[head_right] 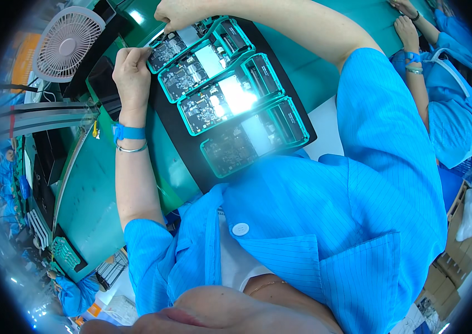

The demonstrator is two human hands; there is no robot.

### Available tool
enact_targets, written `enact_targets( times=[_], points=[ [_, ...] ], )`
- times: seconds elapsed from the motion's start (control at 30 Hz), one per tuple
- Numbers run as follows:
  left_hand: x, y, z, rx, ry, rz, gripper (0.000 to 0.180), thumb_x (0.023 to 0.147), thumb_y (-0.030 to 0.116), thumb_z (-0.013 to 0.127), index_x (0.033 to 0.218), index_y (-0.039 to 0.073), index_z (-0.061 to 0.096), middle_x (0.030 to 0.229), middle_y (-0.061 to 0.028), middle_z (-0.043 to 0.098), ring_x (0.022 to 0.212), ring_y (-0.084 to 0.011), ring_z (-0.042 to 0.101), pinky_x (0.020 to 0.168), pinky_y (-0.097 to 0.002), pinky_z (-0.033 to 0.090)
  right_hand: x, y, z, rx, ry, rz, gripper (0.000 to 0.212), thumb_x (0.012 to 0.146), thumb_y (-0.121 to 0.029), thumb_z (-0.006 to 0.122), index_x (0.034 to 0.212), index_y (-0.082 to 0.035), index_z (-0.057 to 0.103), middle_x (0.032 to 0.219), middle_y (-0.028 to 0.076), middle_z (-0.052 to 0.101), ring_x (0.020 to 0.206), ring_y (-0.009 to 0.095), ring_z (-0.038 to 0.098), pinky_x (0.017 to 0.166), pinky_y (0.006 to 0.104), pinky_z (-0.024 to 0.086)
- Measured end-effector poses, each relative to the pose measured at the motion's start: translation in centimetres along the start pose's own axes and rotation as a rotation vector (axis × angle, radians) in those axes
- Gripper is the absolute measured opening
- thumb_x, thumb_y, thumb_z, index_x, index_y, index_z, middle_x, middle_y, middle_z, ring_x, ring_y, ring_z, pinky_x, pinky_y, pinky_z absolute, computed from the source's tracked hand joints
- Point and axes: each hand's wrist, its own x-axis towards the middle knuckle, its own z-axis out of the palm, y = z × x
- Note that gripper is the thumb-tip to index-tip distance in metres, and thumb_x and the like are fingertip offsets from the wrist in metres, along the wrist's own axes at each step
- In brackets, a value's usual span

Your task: Assembling or inspecting electronic components on printed circuit boards at an assembly line station.

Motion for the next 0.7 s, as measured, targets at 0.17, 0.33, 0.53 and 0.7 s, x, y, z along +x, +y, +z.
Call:
enact_targets(
  times=[0.17, 0.33, 0.53, 0.7],
  points=[
    [-0.05, 0.01, -0.06, 0.023, -0.002, -0.006, 0.01, 0.081, -0.002, 0.068, 0.087, 0.006, 0.07, 0.086, -0.009, 0.06, 0.08, -0.028, 0.064, 0.071, -0.037, 0.053, 0.1, 0.11, 0.21, -0.006, 0.003, -0.012, 0.027, 0.076, -0.035, 0.067, 0.082, -0.009, 0.073, 0.077, 0.016, 0.071, 0.075, 0.034, 0.07, 0.068, 0.0454, 0.054],
    [-0.02, 0.18, -0.05, 0.026, -0.007, -0.025, 0.01, 0.082, -0.001, 0.068, 0.087, 0.006, 0.07, 0.087, -0.0094, 0.06, 0.081, -0.0288, 0.064, 0.071, -0.038, 0.053, -0.01, 0.24, 0.33, -0.009, 0.051, -0.042, 0.025, 0.075, -0.033, 0.067, 0.081, -0.009, 0.072, 0.076, 0.015, 0.07, 0.074, 0.034, 0.069, 0.067, 0.0455, 0.054],
    [-0.2, 0.17, 0.08, 0.049, 0.005, -0.014, 0.01, 0.082, -0.001, 0.067, 0.088, 0.007, 0.07, 0.088, -0.0095, 0.06, 0.082, -0.0294, 0.063, 0.071, -0.0388, 0.053, -0.33, 0.11, 0.33, -0.029, 0.053, -0.041, 0.023, 0.075, -0.031, 0.067, 0.079, -0.009, 0.072, 0.075, 0.014, 0.07, 0.073, 0.034, 0.069, 0.066, 0.0457, 0.054],
    [-0.27, -0.15, 0.14, 0.048, 0.0, 0.0, 0.009, 0.083, 0.0, 0.068, 0.088, 0.007, 0.07, 0.089, -0.0096, 0.06, 0.082, -0.0295, 0.063, 0.071, -0.0389, 0.052, -0.14, 0.12, 0.91, -0.055, 0.082, -0.061, 0.023, 0.075, -0.031, 0.066, 0.078, -0.008, 0.071, 0.073, 0.015, 0.069, 0.071, 0.034, 0.069, 0.064, 0.0461, 0.054]
  ],
)
